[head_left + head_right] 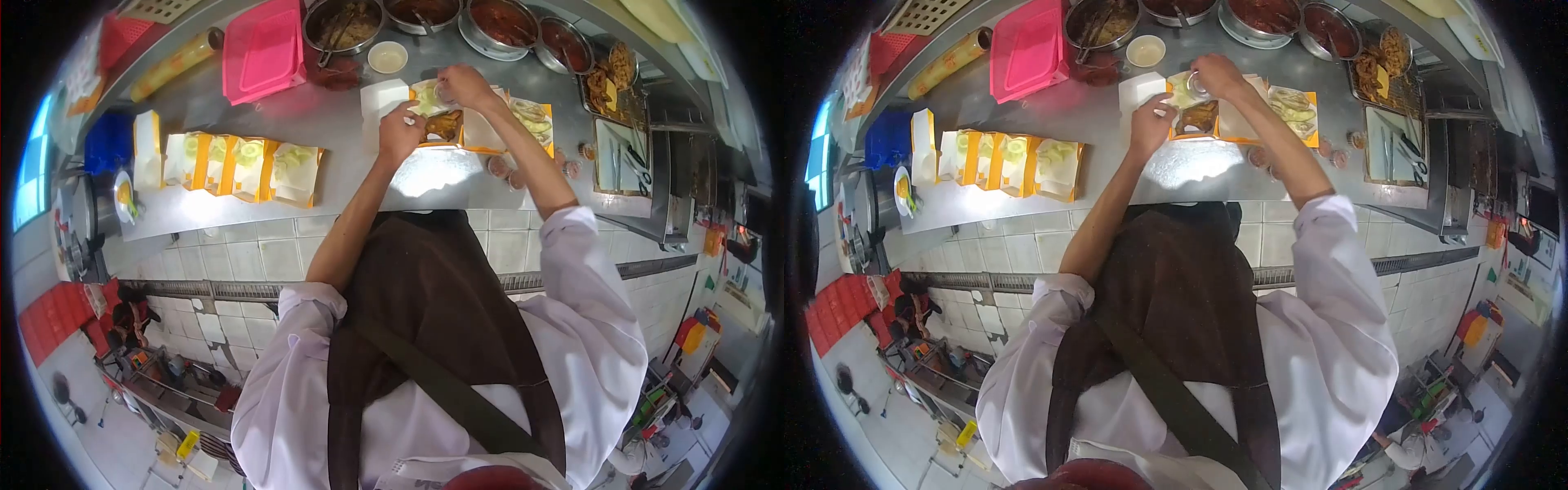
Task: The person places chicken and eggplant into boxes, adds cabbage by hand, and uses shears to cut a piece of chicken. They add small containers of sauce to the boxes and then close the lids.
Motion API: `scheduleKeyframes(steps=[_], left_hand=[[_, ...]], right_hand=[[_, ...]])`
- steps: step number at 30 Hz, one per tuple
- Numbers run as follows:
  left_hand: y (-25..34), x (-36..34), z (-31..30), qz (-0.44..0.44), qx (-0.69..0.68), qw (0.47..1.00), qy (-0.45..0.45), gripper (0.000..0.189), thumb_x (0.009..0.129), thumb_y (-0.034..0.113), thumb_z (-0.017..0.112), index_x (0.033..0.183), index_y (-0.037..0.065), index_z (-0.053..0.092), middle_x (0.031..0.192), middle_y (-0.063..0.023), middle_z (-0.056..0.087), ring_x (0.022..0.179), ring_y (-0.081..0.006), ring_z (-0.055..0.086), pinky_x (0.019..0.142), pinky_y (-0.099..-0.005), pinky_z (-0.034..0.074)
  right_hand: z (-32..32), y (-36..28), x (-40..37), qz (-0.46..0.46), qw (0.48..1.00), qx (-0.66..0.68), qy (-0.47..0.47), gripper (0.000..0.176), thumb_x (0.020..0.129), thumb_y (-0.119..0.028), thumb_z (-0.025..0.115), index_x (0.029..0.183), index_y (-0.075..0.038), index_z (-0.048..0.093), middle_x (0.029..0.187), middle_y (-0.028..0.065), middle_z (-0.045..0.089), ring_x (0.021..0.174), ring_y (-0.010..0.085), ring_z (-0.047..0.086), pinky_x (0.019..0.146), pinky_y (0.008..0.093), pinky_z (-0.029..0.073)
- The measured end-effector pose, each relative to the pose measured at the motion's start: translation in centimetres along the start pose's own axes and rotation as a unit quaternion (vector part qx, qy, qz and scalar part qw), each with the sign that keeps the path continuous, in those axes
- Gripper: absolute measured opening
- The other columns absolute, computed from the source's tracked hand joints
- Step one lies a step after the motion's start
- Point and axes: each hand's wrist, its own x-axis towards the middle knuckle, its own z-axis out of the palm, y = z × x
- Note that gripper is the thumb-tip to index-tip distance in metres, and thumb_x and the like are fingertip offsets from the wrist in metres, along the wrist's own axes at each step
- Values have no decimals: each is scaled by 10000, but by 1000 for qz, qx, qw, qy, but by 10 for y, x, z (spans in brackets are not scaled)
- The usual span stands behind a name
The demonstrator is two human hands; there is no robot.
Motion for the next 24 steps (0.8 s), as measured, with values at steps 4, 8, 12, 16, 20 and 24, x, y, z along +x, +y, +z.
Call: scheduleKeyframes(steps=[4,8,12,16,20,24], left_hand=[[3,-14,9,74,112,990,-48,408,735,217,689,1124,108,633,1019,-183,650,898,-327,637,820,-400,504],[-3,-26,17,72,123,988,-64,425,732,137,652,1154,104,615,1041,-148,604,926,-311,610,826,-397,493],[-8,-22,20,125,128,981,-77,427,720,92,644,1144,83,597,1057,-159,595,954,-323,591,844,-407,482],[-12,-19,23,131,160,974,-91,413,733,116,660,1139,67,598,1099,-129,616,1003,-302,578,888,-388,470],[-5,-12,9,140,144,978,-63,387,747,116,665,1131,115,621,1070,-125,605,870,-276,622,777,-375,507],[-3,-8,-6,81,81,992,-46,299,751,67,643,1048,62,620,997,-125,620,834,-291,617,744,-356,509]], right_hand=[[18,-10,3,-77,969,-218,-91,248,724,-111,615,962,-125,684,915,144,663,929,274,637,842,440,462],[20,-16,-1,-115,969,-220,-15,174,627,-103,620,785,-91,693,820,118,659,952,281,591,808,425,458],[25,-30,-1,-48,944,-323,-49,229,806,-194,518,961,-223,684,1003,115,643,1026,269,581,925,447,379],[18,-39,-13,-9,960,-280,-9,240,795,-205,547,998,-162,667,1115,130,608,1131,275,531,918,470,402],[-25,-41,-94,106,964,-50,239,316,682,-46,609,997,-30,630,1000,176,616,959,329,585,844,421,456],[-31,-20,-225,370,872,47,317,491,628,-49,673,1103,-6,555,1026,199,606,978,380,564,821,449,459]])
